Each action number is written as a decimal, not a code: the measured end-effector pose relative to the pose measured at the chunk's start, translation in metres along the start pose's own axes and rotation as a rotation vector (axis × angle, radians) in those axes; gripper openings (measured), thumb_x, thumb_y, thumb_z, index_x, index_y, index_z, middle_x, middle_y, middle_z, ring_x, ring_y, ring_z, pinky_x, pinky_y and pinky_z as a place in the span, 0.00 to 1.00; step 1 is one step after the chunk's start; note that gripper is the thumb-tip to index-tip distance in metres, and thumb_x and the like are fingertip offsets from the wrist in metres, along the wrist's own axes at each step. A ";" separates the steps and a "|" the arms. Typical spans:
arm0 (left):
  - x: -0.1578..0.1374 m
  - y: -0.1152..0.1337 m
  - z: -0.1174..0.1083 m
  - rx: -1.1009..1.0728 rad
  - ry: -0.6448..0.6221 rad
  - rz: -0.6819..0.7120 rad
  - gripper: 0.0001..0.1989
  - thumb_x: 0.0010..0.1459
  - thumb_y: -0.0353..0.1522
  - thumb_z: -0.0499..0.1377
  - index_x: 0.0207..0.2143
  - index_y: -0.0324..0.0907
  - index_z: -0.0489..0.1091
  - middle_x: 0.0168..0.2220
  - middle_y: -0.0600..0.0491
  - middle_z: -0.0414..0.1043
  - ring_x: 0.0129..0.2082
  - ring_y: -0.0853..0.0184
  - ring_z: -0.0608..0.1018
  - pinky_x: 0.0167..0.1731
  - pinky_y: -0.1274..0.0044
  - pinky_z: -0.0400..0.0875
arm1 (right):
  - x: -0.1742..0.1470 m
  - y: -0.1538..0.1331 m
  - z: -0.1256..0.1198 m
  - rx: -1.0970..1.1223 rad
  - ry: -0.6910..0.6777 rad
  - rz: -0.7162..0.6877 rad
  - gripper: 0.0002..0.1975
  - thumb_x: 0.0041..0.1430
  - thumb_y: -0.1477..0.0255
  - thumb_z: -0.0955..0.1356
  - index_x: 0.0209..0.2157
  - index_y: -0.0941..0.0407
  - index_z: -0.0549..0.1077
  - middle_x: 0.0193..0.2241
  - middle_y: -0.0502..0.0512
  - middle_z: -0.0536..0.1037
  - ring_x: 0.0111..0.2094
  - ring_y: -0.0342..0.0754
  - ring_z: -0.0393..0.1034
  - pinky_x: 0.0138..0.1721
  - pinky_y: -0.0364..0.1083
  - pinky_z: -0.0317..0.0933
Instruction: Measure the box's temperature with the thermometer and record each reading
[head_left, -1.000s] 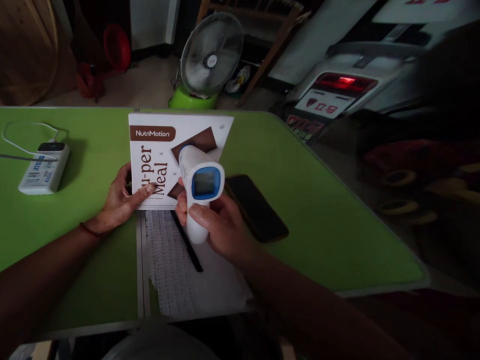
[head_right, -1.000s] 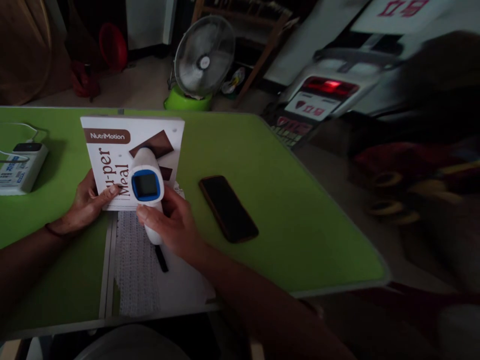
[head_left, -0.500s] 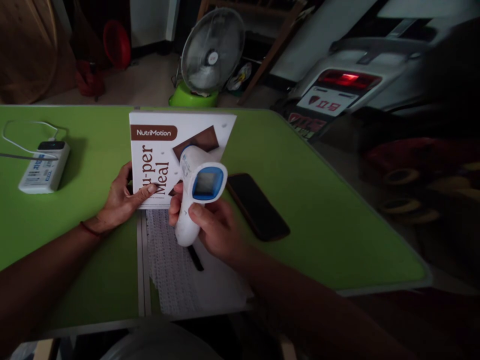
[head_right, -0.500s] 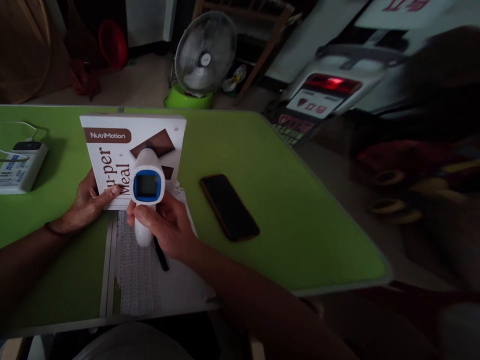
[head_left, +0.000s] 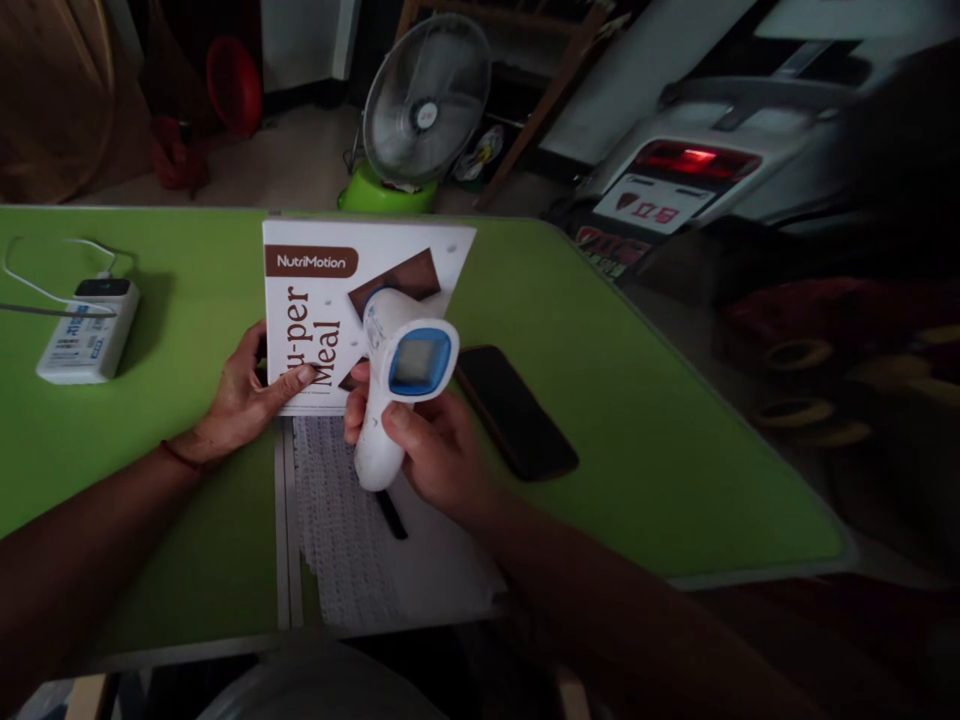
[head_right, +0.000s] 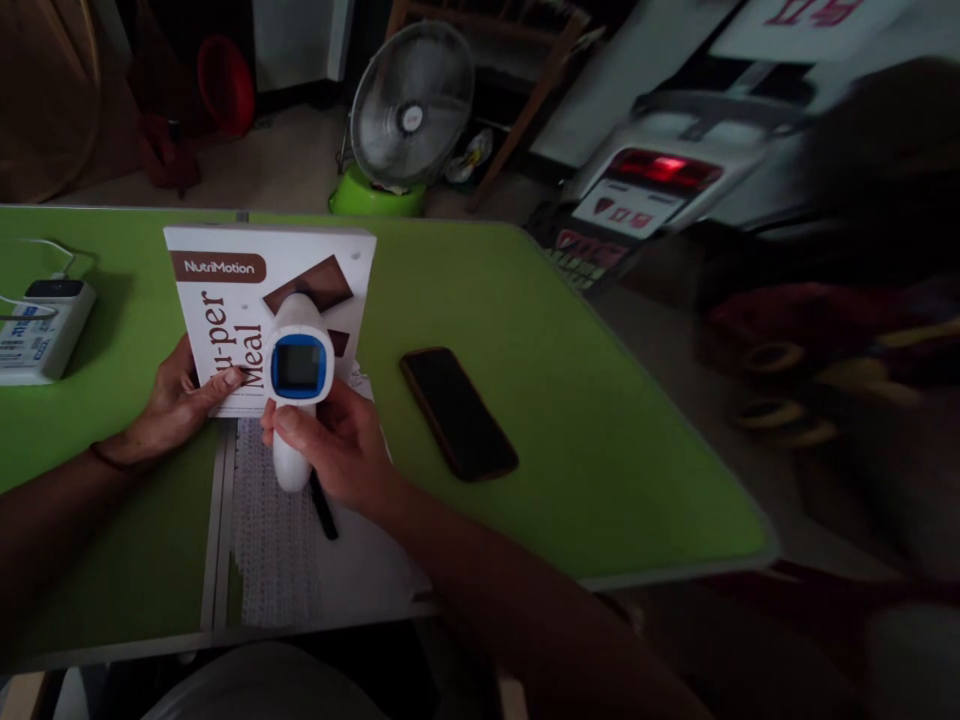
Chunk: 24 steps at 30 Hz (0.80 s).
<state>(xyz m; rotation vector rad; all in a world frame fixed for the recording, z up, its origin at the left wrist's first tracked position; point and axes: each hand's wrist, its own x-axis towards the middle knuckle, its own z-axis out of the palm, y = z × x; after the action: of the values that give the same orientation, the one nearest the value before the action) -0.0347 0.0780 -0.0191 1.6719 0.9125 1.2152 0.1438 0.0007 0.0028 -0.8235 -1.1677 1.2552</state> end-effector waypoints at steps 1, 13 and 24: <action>0.000 0.000 0.000 -0.004 -0.002 0.001 0.23 0.52 0.47 0.67 0.43 0.44 0.68 0.46 0.46 0.75 0.48 0.52 0.75 0.48 0.56 0.73 | 0.000 0.000 0.000 0.003 0.001 0.001 0.16 0.54 0.56 0.73 0.31 0.54 0.71 0.27 0.50 0.76 0.27 0.43 0.71 0.29 0.46 0.68; 0.000 0.000 -0.001 -0.021 -0.022 -0.020 0.23 0.52 0.46 0.67 0.45 0.45 0.68 0.46 0.47 0.74 0.50 0.51 0.74 0.51 0.55 0.71 | -0.003 0.002 -0.002 0.002 -0.005 0.015 0.15 0.55 0.58 0.72 0.31 0.55 0.72 0.27 0.50 0.77 0.27 0.43 0.71 0.29 0.45 0.67; -0.001 0.001 0.000 -0.029 -0.030 -0.025 0.24 0.52 0.47 0.67 0.45 0.43 0.67 0.48 0.46 0.74 0.49 0.51 0.75 0.49 0.56 0.72 | -0.002 0.003 -0.002 -0.027 0.004 0.027 0.13 0.55 0.59 0.73 0.34 0.54 0.72 0.27 0.50 0.76 0.28 0.44 0.71 0.30 0.47 0.66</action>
<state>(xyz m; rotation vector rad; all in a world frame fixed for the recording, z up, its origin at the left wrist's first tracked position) -0.0347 0.0767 -0.0185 1.6472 0.8911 1.1782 0.1452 -0.0001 -0.0010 -0.8640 -1.1760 1.2615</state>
